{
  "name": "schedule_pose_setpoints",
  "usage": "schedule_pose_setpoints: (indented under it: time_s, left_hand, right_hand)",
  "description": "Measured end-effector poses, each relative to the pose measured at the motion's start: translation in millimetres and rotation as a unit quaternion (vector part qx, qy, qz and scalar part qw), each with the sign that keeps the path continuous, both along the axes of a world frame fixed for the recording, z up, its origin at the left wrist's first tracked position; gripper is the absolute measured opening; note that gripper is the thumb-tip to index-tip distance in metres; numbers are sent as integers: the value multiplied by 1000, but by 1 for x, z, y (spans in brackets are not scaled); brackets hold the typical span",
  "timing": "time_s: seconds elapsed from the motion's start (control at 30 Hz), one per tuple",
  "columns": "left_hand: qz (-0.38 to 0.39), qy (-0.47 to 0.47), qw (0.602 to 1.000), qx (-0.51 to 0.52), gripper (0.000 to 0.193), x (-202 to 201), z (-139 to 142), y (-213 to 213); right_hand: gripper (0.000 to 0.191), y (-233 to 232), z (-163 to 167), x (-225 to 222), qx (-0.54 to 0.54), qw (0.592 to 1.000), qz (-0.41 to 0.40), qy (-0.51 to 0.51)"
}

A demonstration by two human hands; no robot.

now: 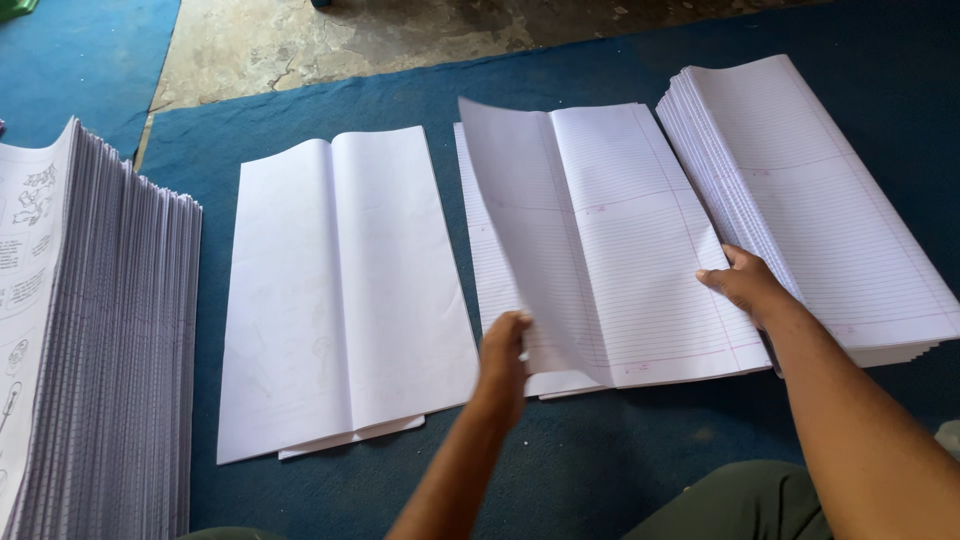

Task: The person sits on the floor and repeatedly flips through stacks of printed and lined papers, separating them into different piles. They handle the papers by hand, moving them between stacks without using any tools.

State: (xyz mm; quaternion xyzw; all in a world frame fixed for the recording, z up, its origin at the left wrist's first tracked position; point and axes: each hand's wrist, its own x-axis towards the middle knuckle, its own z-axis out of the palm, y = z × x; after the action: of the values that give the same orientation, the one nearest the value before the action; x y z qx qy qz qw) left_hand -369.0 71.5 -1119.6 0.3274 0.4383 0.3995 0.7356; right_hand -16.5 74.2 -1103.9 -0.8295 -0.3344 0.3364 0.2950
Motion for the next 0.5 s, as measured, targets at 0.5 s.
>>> schedule_pose_setpoints:
  time_s: [0.5]
  left_hand:
    - [-158,-31,987,13,21,144,32,-27]
  right_hand:
    - [81,1,-11,24,12,997,4,70]
